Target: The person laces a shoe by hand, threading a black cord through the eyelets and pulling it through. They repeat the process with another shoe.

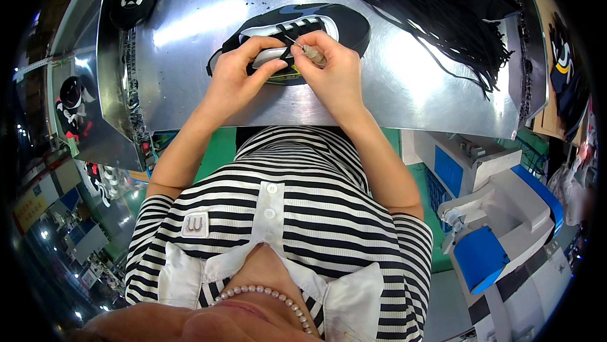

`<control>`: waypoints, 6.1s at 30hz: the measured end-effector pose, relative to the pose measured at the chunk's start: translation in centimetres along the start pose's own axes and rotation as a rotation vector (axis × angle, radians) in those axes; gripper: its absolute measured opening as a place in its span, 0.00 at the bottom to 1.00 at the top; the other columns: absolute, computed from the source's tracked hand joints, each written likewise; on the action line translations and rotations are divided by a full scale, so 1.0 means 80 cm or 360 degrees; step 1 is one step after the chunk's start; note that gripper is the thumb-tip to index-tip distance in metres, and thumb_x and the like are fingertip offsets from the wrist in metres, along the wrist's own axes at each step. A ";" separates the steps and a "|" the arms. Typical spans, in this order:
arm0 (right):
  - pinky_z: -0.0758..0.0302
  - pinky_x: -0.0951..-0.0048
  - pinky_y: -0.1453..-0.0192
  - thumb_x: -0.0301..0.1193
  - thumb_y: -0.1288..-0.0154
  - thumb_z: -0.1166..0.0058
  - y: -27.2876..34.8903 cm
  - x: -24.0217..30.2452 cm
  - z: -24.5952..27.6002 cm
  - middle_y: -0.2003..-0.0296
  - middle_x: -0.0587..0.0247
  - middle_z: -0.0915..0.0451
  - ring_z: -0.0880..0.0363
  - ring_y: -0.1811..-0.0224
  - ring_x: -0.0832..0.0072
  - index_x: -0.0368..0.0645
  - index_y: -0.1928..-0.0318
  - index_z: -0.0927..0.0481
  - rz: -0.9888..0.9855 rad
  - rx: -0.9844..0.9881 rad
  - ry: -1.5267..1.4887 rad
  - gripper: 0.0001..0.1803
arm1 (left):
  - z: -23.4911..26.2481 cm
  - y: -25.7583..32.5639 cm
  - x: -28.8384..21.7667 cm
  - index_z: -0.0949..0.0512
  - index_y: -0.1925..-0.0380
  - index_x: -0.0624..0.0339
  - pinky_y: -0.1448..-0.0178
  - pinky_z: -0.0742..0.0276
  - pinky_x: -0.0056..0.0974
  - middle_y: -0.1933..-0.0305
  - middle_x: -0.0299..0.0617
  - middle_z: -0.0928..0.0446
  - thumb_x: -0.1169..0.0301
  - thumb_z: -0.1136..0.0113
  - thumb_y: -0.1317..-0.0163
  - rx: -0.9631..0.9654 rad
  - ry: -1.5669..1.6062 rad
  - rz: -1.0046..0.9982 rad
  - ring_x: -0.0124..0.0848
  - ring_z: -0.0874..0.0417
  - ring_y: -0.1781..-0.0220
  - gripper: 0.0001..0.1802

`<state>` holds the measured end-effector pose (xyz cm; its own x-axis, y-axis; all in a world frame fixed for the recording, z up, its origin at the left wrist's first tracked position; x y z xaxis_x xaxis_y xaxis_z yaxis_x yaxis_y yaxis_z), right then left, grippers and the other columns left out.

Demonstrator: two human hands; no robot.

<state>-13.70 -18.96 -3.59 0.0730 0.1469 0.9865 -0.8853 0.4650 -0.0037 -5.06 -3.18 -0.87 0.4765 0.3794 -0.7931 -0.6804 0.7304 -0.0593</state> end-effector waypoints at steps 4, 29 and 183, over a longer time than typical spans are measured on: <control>0.26 0.79 0.68 0.30 0.36 0.36 -0.001 -0.002 0.000 0.73 0.64 0.16 0.21 0.73 0.83 0.40 0.60 0.19 0.0023 -0.0003 0.0047 0.08 | -0.003 -0.005 0.000 0.21 0.54 0.63 0.60 0.22 0.32 0.63 0.44 0.16 0.70 0.32 0.39 -0.0004 -0.0067 0.0111 0.31 0.15 0.65 0.15; 0.23 0.63 0.62 0.32 0.31 0.43 0.016 0.002 0.007 0.71 0.51 0.17 0.15 0.66 0.57 0.39 0.56 0.30 -0.0293 0.0375 0.0385 0.12 | -0.017 0.002 0.007 0.21 0.57 0.61 0.68 0.24 0.41 0.75 0.45 0.21 0.68 0.35 0.39 0.0003 -0.0174 -0.0493 0.42 0.18 0.74 0.12; 0.26 0.65 0.65 0.34 0.38 0.36 -0.219 -0.010 -0.016 0.68 0.64 0.20 0.18 0.69 0.61 0.44 0.64 0.16 0.0578 -0.0314 0.1404 0.08 | 0.157 -0.177 0.204 0.27 0.41 0.63 0.42 0.23 0.46 0.40 0.51 0.27 0.62 0.37 0.35 -0.0942 -0.0282 -0.0157 0.48 0.22 0.44 0.25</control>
<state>2.31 -26.08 -4.52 0.1995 0.8742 0.4428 -0.8347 0.3883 -0.3904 19.36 -0.17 -5.34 0.6035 0.4515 -0.6572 -0.7974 0.3479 -0.4932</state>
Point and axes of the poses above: each hand's wrist, its own y-axis away from the middle knuckle, its own z-axis out of the back of the hand, x = y × z, the point moved 1 cm from there along -y, towards the middle knuckle
